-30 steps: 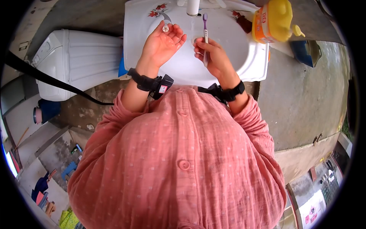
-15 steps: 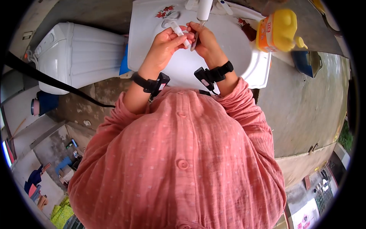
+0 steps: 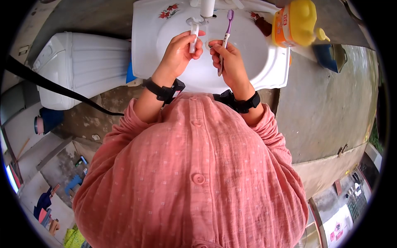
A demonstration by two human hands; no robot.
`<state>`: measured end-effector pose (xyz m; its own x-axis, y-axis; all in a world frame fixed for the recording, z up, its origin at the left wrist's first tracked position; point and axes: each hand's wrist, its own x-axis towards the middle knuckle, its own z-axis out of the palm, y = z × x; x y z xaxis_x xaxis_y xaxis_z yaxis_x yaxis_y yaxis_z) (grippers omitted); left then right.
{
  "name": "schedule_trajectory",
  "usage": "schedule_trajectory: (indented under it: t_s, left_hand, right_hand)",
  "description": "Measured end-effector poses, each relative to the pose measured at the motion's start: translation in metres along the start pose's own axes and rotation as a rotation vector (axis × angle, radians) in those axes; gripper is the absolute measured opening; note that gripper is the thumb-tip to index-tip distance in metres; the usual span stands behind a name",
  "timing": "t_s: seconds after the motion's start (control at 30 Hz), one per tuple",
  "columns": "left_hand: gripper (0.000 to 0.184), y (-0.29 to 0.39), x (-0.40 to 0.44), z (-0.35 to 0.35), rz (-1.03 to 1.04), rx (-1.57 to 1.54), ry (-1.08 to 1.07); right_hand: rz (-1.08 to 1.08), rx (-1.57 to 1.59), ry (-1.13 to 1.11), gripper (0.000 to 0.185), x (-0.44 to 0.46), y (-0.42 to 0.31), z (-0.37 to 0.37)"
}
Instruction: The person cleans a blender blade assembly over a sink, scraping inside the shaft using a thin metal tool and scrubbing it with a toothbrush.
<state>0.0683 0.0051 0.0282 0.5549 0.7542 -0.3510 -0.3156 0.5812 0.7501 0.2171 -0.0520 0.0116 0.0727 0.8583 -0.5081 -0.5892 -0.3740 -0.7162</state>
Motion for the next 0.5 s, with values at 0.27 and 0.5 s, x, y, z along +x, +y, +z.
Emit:
schedule_trajectory:
  t_s: [0.27,0.5]
  left_hand:
    - [0.024,-0.008,0.002,0.006,-0.012,0.194,0.074]
    - [0.026,-0.021,0.003,0.022,0.177,0.222,0.261]
  right_hand:
    - [-0.081,0.016,-0.018,0.013,-0.007,0.006,0.01]
    - [-0.098,-0.093,-0.016,0.015,-0.026,0.002,0.027]
